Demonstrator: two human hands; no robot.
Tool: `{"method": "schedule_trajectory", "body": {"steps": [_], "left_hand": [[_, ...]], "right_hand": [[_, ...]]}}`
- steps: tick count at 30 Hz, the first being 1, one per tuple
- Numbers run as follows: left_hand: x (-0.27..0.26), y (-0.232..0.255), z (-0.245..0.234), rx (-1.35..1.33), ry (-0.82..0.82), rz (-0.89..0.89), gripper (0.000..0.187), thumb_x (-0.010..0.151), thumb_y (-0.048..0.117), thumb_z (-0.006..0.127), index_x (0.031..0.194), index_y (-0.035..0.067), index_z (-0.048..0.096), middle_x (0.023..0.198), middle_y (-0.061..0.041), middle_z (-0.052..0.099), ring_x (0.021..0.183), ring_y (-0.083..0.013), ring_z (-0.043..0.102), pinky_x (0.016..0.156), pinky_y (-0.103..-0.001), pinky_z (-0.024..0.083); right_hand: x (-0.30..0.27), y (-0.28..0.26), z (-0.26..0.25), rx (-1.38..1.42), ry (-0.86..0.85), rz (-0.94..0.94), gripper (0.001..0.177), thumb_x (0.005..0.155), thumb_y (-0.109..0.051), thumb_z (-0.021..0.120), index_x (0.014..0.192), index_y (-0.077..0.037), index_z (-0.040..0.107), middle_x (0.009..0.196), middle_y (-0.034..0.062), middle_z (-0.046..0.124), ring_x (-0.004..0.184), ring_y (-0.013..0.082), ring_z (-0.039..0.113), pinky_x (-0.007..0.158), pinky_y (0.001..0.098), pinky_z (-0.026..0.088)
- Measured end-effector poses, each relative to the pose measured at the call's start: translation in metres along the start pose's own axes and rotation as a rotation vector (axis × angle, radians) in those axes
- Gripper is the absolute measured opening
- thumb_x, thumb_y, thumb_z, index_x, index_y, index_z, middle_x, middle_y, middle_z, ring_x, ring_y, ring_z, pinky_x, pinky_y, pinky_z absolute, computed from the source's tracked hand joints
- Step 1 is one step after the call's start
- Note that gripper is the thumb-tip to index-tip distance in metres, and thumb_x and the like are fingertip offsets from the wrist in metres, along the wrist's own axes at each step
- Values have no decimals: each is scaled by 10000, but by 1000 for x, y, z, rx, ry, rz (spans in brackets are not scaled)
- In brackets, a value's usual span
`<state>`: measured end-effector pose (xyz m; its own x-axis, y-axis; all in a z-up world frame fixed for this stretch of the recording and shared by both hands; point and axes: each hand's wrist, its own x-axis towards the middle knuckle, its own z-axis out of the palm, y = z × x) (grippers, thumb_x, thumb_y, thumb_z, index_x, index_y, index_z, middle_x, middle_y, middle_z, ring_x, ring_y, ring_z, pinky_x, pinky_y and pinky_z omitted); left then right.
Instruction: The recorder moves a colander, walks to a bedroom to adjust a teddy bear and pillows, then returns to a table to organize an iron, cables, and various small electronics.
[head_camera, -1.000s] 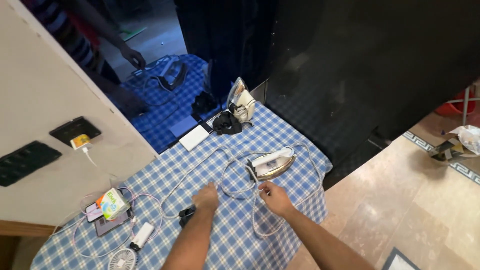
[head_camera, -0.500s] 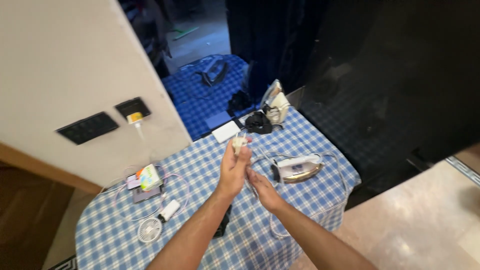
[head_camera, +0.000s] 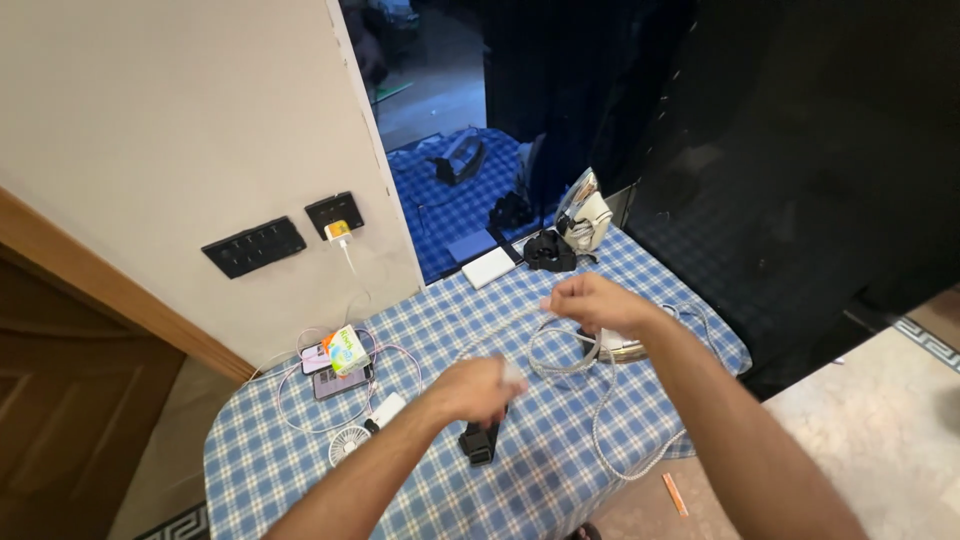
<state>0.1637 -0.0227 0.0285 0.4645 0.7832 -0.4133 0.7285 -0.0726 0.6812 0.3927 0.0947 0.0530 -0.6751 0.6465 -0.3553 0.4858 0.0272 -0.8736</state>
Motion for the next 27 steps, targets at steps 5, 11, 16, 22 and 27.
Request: {"method": "schedule_trajectory", "body": {"steps": [5,11,16,22,27], "left_hand": [[42,-56,19,-866,388,145,411,1073,416,481,1176,30,578,867,-28,654,689,-142,579,643,-325,500],[28,-9,-3,-1598,629,460,442,1062,417,402,1292,81,573,945,-52,600,845,-159,580,772,-328,507],[12,5,-12,-1814,194,577,489,1086,445,356,1184,42,616,821,-32,596,639,-139,539,655,-314,473],[5,-2,-27,-811,-340,435,506,1140,417,415,955,33,687,649,31,491,516,-62,390,492,-259,322],[55,-31,-14,-27,0,156,599,1098,489,351,911,63,728,649,37,559,584,-79,500,583,-287,388]], "right_hand": [[-9,11,43,493,262,-80,320,998,-331,639,825,-63,667,550,-88,367,472,45,283,444,244,245],[-19,32,105,686,147,-221,334,1019,-329,577,939,-19,671,546,-40,412,464,84,305,429,265,234],[-11,70,96,652,-168,-182,537,1034,-473,595,825,7,716,522,-76,374,465,68,313,452,261,238],[-5,70,45,144,-52,64,418,972,-377,716,758,-24,650,609,-40,503,506,78,385,443,272,246],[-12,-3,59,-205,251,175,370,955,-391,661,788,-69,731,596,-41,591,503,53,487,463,248,404]]}}
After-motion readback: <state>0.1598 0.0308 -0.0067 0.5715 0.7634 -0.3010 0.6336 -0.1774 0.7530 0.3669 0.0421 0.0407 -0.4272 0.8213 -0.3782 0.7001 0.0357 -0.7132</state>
